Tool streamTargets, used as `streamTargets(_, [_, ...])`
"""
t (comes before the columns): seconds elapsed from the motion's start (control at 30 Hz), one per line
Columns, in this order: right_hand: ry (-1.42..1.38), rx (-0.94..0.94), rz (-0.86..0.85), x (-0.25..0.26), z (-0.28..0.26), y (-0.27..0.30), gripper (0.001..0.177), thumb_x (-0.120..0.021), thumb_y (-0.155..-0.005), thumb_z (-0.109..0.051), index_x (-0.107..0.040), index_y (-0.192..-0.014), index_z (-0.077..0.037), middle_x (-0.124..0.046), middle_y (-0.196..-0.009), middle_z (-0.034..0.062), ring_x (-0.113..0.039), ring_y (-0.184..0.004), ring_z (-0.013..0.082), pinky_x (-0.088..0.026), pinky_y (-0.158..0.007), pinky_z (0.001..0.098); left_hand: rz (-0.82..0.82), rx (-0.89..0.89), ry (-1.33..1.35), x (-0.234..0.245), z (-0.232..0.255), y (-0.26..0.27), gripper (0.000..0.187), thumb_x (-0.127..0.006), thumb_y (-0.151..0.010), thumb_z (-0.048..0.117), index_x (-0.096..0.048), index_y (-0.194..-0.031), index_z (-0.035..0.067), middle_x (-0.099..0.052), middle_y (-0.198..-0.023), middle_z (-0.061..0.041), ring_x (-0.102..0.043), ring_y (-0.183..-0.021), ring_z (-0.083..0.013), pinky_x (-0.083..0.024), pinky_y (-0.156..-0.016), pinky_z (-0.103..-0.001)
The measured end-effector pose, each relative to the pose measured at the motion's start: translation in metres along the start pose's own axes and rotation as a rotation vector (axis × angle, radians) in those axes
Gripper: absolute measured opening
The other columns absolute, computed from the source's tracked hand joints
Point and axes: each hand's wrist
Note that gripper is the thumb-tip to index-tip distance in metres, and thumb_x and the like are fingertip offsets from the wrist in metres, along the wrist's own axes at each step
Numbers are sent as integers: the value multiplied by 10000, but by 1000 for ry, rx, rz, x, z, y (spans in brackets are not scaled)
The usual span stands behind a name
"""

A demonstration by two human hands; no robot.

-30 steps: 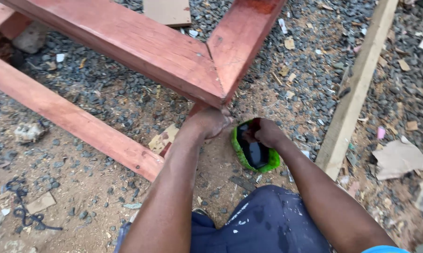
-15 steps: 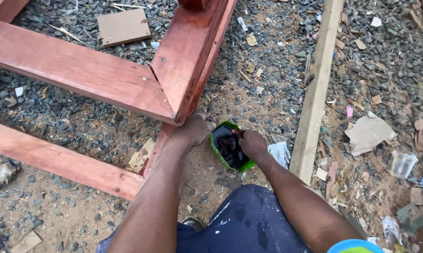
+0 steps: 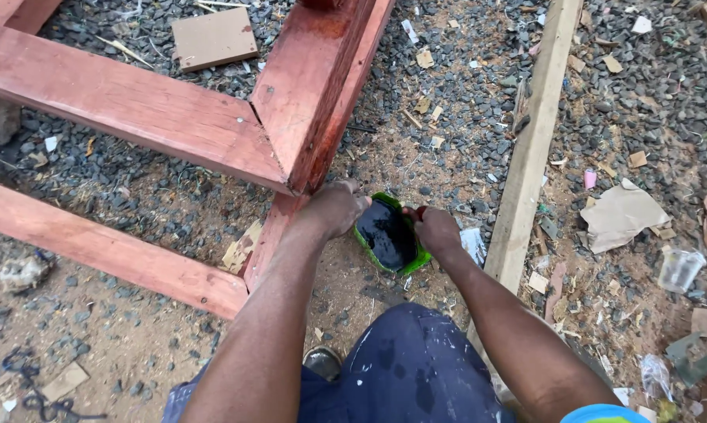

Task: Applying wood stain to a wooden frame using a cloth rag

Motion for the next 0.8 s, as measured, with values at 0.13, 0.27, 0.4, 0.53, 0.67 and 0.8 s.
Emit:
streamTargets(0.13, [-49,55,8,11,8,22,229,-613,-896,-163,-756,-846,9,-734,-811,225,-732,-885,456,-566,-801,545,-21,34,94,-5,20,32,564,-519,-1034,385,-511,-1538,133,-542,-1496,-250,-454,-1446,-419,-357,-1187,-541])
streamTargets(0.27, [-264,93,-93,28,1,41,245,-548,-856,-135,-771,-920,-57,-734,-842,198,-715,-880,414,-532,-841,527,-58,13,91,-24,17,19,534,-523,-1046,344,-505,-1527,113,-578,-1425,-266,-503,-1385,-427,-395,-1149,-548])
streamTargets(0.4, [-246,101,-135,44,-3,38,291,-569,-965,-250,-791,-1151,-224,-781,-890,85,-732,-969,320,-539,-892,467,-9,-57,103,-31,14,1,520,-537,-1042,340,-537,-1505,102,-594,-1421,-253,-534,-1359,-444,-421,-1126,-560])
streamTargets(0.53, [-197,74,-109,83,-20,71,180,-706,-919,-269,-809,-1043,-188,-788,-918,118,-732,-993,350,-536,-916,459,58,-87,263,-37,24,23,475,-532,-1035,276,-563,-1470,88,-629,-1384,-247,-556,-1345,-438,-429,-1134,-554])
streamTargets(0.67, [-266,14,-78,113,-25,121,141,-686,-893,-213,-803,-815,-198,-754,-773,81,-722,-824,281,-530,-840,392,41,-34,316,-76,4,36,494,-559,-1000,368,-593,-1445,157,-676,-1374,-100,-574,-1341,-338,-466,-1118,-482])
streamTargets(0.8, [-498,-33,-137,122,-16,151,245,-637,-989,-314,-784,-860,-166,-747,-775,61,-673,-733,172,-525,-755,308,46,17,285,-69,19,106,450,-582,-989,361,-634,-1403,193,-705,-1327,-87,-606,-1299,-330,-490,-1101,-489])
Point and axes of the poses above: each hand's wrist, its own y-axis away from the middle knuckle, its own x-axis out of the back of the hand, z = x × y
